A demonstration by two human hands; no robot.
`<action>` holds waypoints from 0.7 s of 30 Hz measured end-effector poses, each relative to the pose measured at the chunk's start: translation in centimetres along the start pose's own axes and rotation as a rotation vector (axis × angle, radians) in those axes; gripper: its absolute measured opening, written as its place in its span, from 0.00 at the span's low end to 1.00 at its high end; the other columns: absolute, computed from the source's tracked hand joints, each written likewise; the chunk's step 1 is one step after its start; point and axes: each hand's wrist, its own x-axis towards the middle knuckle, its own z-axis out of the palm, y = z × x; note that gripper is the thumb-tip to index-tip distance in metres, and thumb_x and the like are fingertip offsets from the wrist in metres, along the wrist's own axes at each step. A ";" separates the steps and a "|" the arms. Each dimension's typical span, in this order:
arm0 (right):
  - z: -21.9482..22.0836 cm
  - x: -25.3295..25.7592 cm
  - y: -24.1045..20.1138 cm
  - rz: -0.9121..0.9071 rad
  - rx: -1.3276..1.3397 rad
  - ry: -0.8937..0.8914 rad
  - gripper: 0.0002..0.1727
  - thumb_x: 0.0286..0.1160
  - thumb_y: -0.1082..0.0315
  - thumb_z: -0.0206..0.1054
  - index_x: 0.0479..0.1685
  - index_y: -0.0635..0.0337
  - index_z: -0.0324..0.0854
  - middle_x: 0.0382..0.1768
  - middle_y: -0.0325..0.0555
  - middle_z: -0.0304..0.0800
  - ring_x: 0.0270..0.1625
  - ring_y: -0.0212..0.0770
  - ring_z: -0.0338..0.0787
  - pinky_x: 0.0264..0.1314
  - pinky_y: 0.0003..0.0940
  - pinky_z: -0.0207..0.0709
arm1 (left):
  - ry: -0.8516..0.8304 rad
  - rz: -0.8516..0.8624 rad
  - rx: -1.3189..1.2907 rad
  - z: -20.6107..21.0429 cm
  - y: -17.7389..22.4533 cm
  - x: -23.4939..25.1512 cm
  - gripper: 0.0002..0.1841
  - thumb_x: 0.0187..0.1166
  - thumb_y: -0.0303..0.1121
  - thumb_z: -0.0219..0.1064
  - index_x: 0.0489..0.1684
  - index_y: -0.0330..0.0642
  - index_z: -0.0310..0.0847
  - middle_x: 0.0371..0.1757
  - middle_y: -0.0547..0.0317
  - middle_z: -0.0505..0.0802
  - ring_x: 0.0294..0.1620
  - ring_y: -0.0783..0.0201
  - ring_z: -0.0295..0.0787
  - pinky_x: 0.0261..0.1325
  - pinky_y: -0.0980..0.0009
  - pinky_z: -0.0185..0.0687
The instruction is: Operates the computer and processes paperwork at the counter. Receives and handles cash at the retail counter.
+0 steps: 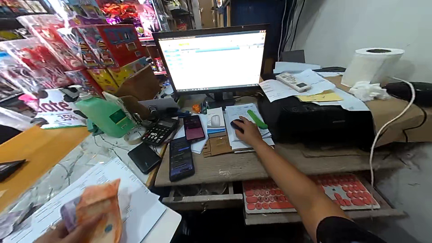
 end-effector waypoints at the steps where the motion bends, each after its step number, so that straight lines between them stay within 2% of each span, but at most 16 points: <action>1: 0.1 -0.1 0.2 -0.015 0.011 0.014 0.24 0.84 0.61 0.59 0.78 0.51 0.81 0.86 0.57 0.69 0.79 0.64 0.76 0.79 0.66 0.61 | 0.038 0.003 -0.116 0.2 0.3 0.5 0.24 0.74 0.31 0.72 0.67 0.31 0.71 0.49 0.62 0.89 0.45 0.77 0.88 0.54 0.70 0.87; 3: 0.5 -0.3 0.4 -0.055 0.017 0.033 0.24 0.82 0.62 0.61 0.77 0.51 0.82 0.85 0.59 0.70 0.78 0.66 0.77 0.78 0.69 0.62 | 0.145 -0.001 -0.282 1.5 0.1 1.6 0.25 0.75 0.33 0.68 0.70 0.35 0.69 0.46 0.66 0.88 0.40 0.79 0.88 0.46 0.74 0.88; 5: 0.7 -0.3 0.4 -0.079 0.020 0.035 0.24 0.82 0.62 0.61 0.76 0.52 0.82 0.85 0.60 0.70 0.79 0.66 0.77 0.78 0.69 0.62 | 0.211 -0.027 -0.396 2.9 -0.7 2.6 0.22 0.80 0.30 0.65 0.70 0.34 0.68 0.46 0.62 0.88 0.39 0.77 0.88 0.44 0.74 0.87; 9: 1.0 -0.3 0.3 -0.103 0.040 0.068 0.23 0.80 0.64 0.62 0.73 0.55 0.85 0.82 0.63 0.72 0.77 0.67 0.79 0.77 0.68 0.64 | 0.240 -0.042 -0.418 3.7 -1.6 3.1 0.20 0.77 0.23 0.67 0.67 0.34 0.70 0.43 0.62 0.90 0.36 0.78 0.89 0.40 0.77 0.88; 14: 1.8 -0.1 2.7 -0.261 0.046 0.161 0.22 0.76 0.67 0.64 0.69 0.57 0.88 0.78 0.67 0.77 0.75 0.72 0.80 0.73 0.74 0.69 | 0.156 -0.063 -0.378 3.3 0.5 1.7 0.24 0.79 0.22 0.66 0.75 0.32 0.68 0.56 0.53 0.89 0.46 0.73 0.89 0.51 0.72 0.87; 17: 2.1 0.1 3.0 -0.322 0.038 0.131 0.25 0.76 0.64 0.62 0.72 0.63 0.84 0.79 0.75 0.72 0.80 0.78 0.72 0.76 0.75 0.65 | 0.098 -0.175 -0.426 1.7 0.5 1.5 0.22 0.82 0.21 0.62 0.74 0.34 0.68 0.51 0.51 0.90 0.43 0.68 0.90 0.49 0.68 0.87; 21: 1.8 -0.1 2.6 -0.328 0.038 0.112 0.28 0.77 0.61 0.59 0.74 0.68 0.81 0.80 0.78 0.68 0.81 0.81 0.68 0.79 0.75 0.60 | -0.011 -0.215 -0.386 -1.3 -1.0 0.6 0.19 0.86 0.21 0.57 0.74 0.35 0.68 0.46 0.52 0.90 0.38 0.68 0.88 0.45 0.70 0.85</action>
